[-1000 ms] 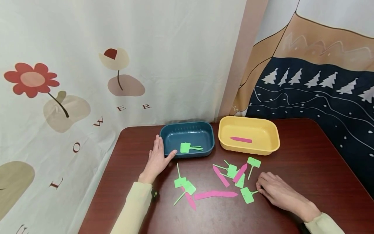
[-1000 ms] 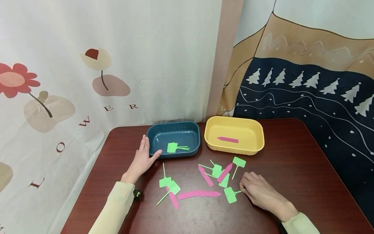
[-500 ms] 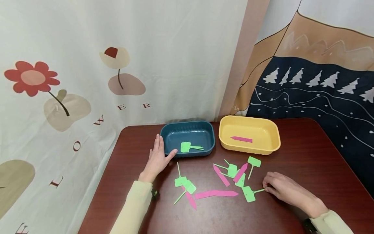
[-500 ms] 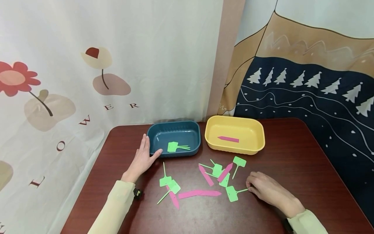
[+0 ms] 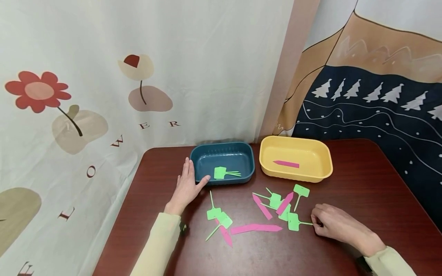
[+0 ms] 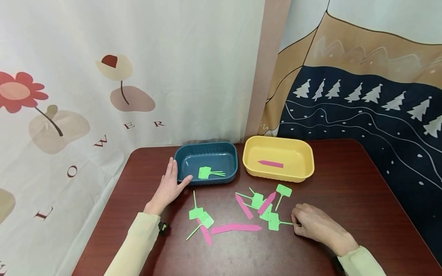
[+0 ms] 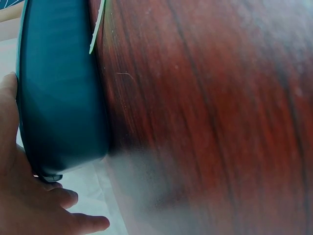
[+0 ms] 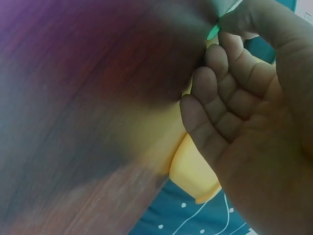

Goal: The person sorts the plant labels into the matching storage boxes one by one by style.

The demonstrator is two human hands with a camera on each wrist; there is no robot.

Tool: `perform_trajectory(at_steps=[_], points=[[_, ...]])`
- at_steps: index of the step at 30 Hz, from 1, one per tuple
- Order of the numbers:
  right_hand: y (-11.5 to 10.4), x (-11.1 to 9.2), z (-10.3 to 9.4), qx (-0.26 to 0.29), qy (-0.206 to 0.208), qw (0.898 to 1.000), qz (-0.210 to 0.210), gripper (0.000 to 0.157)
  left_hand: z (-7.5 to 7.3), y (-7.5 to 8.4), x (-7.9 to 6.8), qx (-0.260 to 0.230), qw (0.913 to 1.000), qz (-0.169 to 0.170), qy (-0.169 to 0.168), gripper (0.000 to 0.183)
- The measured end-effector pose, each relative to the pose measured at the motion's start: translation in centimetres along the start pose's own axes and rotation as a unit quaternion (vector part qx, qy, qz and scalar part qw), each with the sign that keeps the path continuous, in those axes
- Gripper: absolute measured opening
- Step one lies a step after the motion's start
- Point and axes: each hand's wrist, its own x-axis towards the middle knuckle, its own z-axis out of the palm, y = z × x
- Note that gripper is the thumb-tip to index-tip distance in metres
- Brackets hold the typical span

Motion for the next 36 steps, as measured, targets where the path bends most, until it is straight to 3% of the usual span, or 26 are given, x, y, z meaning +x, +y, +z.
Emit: perform_trajectory(at_steps=[11, 15, 21, 30, 36], points=[[0.2, -0.1, -0.4, 0.052, 0.015, 0.999, -0.003, 0.035, -0.1, 0.1, 0.0, -0.004, 1.0, -0.002, -0.001, 0.109], [0.2, -0.1, -0.6, 0.094, -0.01, 0.995, 0.009, 0.036, 0.0, 0.1, -0.1, -0.007, 1.0, -0.002, -0.002, 0.108], [0.0, 0.1, -1.2, 0.148, -0.05, 0.987, 0.025, 0.025, 0.0, 0.1, 0.0, -0.005, 1.0, -0.001, 0.0, 0.109], [-0.6, 1.2, -1.8, 0.1, -0.004, 0.994, 0.046, 0.018, -0.2, 0.3, 0.0, -0.007, 0.9999, -0.007, -0.007, 0.107], [-1.6, 3.0, -1.5, 0.053, 0.055, 0.997, 0.023, 0.014, -0.2, 0.3, -0.1, -0.003, 1.0, -0.007, -0.005, 0.107]])
